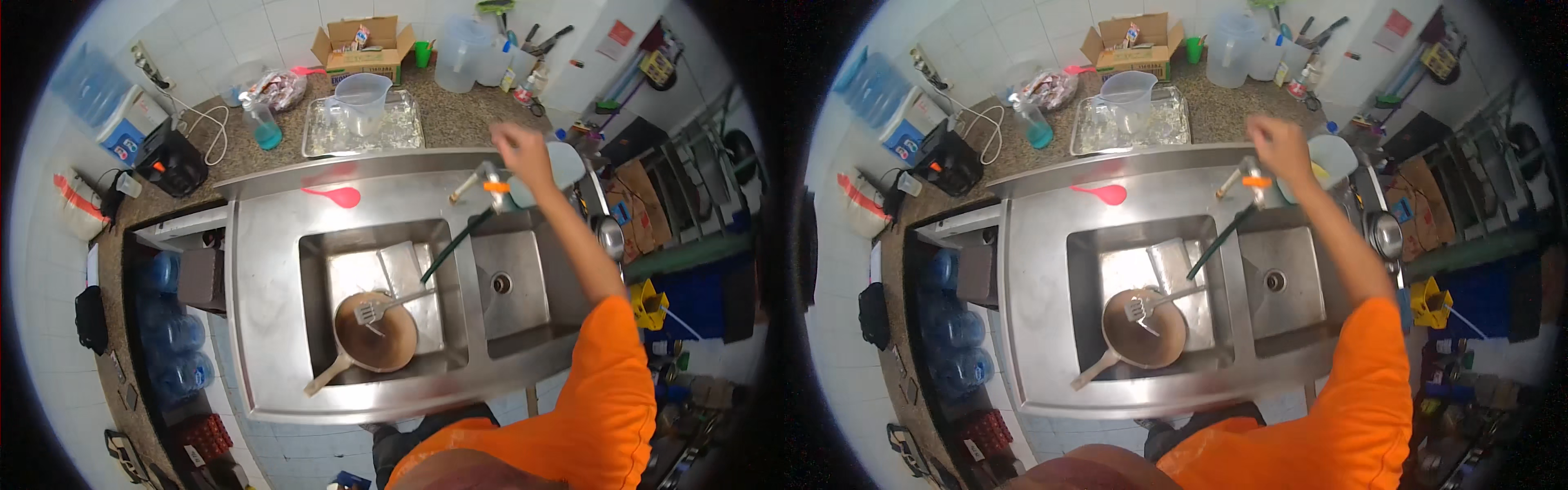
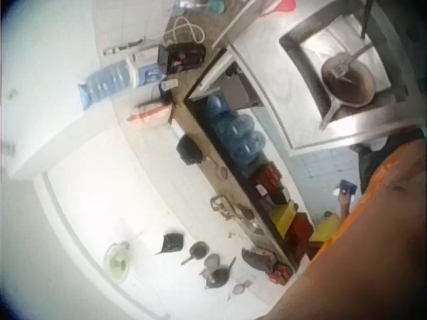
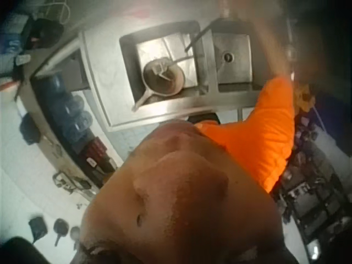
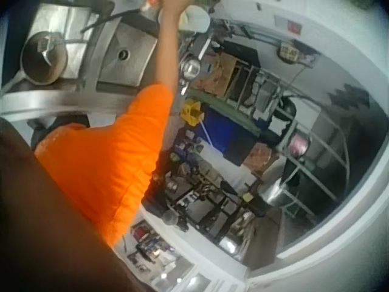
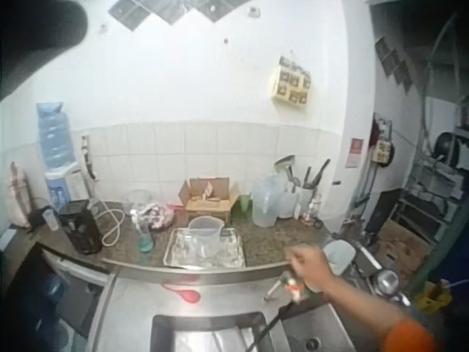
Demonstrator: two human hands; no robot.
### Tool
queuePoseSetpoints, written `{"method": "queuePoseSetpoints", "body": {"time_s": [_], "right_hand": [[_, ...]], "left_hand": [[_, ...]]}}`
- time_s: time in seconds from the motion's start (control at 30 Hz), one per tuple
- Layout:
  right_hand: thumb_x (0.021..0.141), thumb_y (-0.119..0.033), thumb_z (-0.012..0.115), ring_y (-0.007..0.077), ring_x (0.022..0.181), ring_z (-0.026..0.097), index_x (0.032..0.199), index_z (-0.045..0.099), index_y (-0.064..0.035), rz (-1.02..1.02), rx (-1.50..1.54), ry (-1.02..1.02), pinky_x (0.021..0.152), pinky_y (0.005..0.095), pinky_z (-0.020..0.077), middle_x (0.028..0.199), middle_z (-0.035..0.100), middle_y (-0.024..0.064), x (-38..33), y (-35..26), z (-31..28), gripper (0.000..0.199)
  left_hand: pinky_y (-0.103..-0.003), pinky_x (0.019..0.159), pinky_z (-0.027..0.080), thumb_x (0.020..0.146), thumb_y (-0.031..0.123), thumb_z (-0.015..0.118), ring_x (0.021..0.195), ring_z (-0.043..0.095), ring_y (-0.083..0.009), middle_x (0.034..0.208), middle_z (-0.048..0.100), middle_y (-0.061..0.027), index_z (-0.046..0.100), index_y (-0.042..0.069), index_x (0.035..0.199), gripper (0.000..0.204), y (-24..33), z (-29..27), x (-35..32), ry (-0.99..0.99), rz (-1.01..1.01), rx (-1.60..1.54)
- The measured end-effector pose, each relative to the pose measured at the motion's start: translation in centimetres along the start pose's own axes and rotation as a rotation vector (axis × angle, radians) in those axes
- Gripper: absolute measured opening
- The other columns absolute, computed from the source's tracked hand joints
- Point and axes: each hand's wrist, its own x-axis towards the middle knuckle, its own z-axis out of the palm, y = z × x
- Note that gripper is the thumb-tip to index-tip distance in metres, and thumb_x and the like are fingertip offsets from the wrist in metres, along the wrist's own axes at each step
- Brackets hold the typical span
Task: The person assembles cardboard food boxes by folding the flaps and inserts small blue cards into the boxes. The person also handles a receipt and walks to a kitchen sink area.
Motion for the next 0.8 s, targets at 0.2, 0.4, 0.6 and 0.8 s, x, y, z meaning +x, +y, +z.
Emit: {"method": "queuePoseSetpoints", "body": {"time_s": [0.2,0.4,0.6,0.8], "right_hand": [[0.088,-0.020,0.063,0.0404,0.095,0.069,0.110,0.073,-0.0054,0.020,-0.207,0.196,0.085,0.0468,0.0542,0.098,0.073,0.0220,22.4,21.2,11.2,0.028],[0.088,-0.031,0.069,0.0388,0.120,0.055,0.118,0.069,-0.0122,0.009,-0.299,0.181,0.102,0.0554,0.0395,0.127,0.063,0.0181,35.2,32.4,19.3,0.036],[0.087,-0.027,0.067,0.0368,0.107,0.067,0.120,0.070,-0.0170,0.245,-0.576,-0.042,0.092,0.0492,0.0528,0.114,0.072,0.0165,38.2,33.5,21.7,0.035],[0.080,-0.040,0.077,0.0320,0.090,0.072,0.095,0.078,-0.0177,0.094,-0.407,0.148,0.078,0.0462,0.0543,0.092,0.077,0.0062,36.1,30.2,16.2,0.027]], "left_hand": [[-0.039,0.093,0.051,0.097,0.025,0.065,0.105,0.064,-0.0242,0.115,0.069,-0.0158,0.058,0.003,0.133,0.043,8.7,2.5,-4.7,0.033,-0.179,0.131],[-0.042,0.094,0.051,0.097,0.025,0.063,0.110,0.063,-0.0255,0.117,0.068,-0.0179,0.057,0.005,0.136,0.044,13.2,2.2,-14.2,0.026,0.092,0.553],[-0.053,0.093,0.050,0.090,0.015,0.061,0.110,0.063,-0.0330,0.123,0.066,-0.0195,0.051,0.010,0.142,0.053,15.1,3.6,-19.0,0.154,-0.493,0.075],[-0.045,0.092,0.051,0.091,0.021,0.069,0.112,0.061,-0.0307,0.131,0.061,-0.0196,0.056,0.009,0.137,0.049,14.9,3.2,-18.9,0.136,-0.611,-0.452]]}}
